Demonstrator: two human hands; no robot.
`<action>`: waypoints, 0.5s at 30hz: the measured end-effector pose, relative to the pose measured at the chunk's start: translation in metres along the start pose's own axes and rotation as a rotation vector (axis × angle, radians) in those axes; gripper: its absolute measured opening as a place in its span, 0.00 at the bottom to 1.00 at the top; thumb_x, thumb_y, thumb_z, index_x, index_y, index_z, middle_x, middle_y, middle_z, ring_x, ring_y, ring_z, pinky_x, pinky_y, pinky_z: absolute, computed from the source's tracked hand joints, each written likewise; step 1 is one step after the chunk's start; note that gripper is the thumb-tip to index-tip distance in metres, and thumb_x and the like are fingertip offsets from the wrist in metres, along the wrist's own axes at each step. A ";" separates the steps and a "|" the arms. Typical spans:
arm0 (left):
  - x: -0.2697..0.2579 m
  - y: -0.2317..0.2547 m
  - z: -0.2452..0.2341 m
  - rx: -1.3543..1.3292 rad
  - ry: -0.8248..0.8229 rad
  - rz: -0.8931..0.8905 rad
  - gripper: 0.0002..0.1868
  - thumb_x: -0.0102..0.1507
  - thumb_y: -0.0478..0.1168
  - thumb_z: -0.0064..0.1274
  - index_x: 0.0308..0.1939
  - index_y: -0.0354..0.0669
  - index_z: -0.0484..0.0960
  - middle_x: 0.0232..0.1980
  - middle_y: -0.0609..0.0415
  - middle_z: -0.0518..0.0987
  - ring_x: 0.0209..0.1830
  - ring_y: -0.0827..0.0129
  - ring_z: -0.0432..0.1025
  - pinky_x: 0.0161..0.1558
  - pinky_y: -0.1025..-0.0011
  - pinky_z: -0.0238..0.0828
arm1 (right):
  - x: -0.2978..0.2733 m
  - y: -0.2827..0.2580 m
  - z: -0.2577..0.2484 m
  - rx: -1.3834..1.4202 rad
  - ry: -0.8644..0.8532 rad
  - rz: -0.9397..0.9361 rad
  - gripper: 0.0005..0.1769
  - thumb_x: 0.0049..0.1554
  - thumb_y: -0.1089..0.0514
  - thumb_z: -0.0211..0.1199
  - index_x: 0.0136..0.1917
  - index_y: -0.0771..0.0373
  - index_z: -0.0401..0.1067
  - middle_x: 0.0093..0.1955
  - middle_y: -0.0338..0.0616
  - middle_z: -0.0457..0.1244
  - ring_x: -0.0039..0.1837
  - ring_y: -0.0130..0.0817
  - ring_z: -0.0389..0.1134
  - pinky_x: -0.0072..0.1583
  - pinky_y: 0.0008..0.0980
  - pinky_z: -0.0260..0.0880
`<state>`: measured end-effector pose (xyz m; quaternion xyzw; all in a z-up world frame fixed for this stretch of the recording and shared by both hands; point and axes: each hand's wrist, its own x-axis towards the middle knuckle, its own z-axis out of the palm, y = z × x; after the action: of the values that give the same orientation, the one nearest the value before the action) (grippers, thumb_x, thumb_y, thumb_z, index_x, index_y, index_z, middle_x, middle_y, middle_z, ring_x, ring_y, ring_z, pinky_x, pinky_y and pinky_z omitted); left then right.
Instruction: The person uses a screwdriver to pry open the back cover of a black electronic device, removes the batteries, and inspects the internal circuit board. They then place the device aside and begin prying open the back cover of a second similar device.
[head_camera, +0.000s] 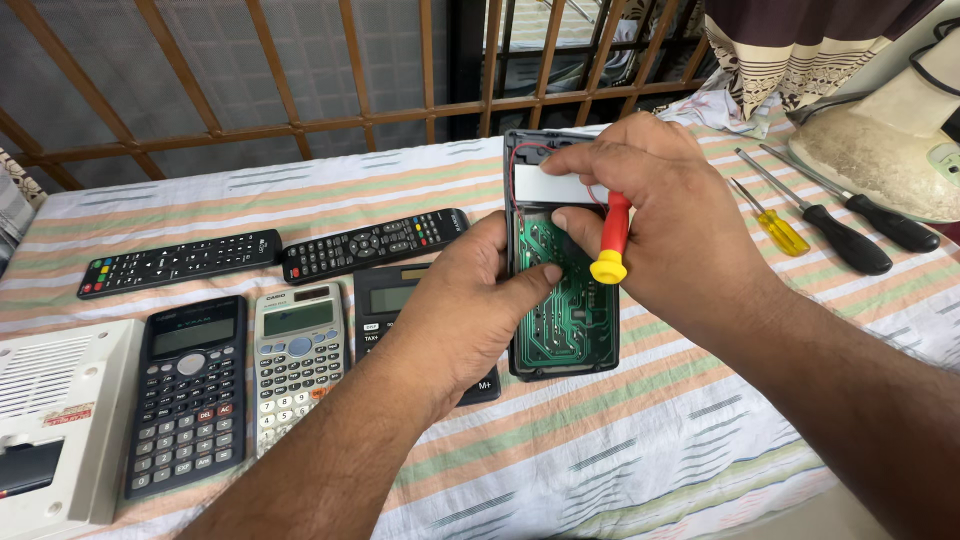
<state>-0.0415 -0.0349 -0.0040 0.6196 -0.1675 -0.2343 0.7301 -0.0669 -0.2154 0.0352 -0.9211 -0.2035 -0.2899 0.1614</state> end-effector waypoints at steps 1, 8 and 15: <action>-0.001 -0.001 0.000 0.002 0.001 0.016 0.16 0.64 0.33 0.50 0.57 0.40 0.76 0.49 0.54 0.83 0.49 0.73 0.78 0.53 0.71 0.77 | 0.001 0.000 0.000 0.009 0.005 -0.005 0.21 0.51 0.62 0.74 0.58 0.58 0.77 0.51 0.44 0.64 0.56 0.43 0.66 0.57 0.40 0.68; -0.003 -0.005 -0.001 0.067 0.025 0.008 0.17 0.63 0.33 0.52 0.56 0.38 0.77 0.48 0.51 0.84 0.48 0.71 0.79 0.51 0.71 0.78 | 0.010 -0.003 0.004 0.147 -0.054 0.124 0.19 0.49 0.63 0.73 0.54 0.61 0.75 0.50 0.43 0.63 0.51 0.36 0.69 0.52 0.34 0.71; -0.007 -0.007 -0.002 0.082 0.026 0.012 0.19 0.62 0.33 0.52 0.58 0.39 0.76 0.48 0.52 0.84 0.48 0.71 0.79 0.51 0.72 0.78 | 0.020 0.001 0.004 0.136 -0.137 0.220 0.17 0.49 0.61 0.75 0.49 0.63 0.73 0.50 0.43 0.62 0.49 0.37 0.68 0.51 0.35 0.70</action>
<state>-0.0467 -0.0303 -0.0106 0.6511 -0.1710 -0.2148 0.7076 -0.0494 -0.2090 0.0442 -0.9425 -0.1310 -0.1924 0.2400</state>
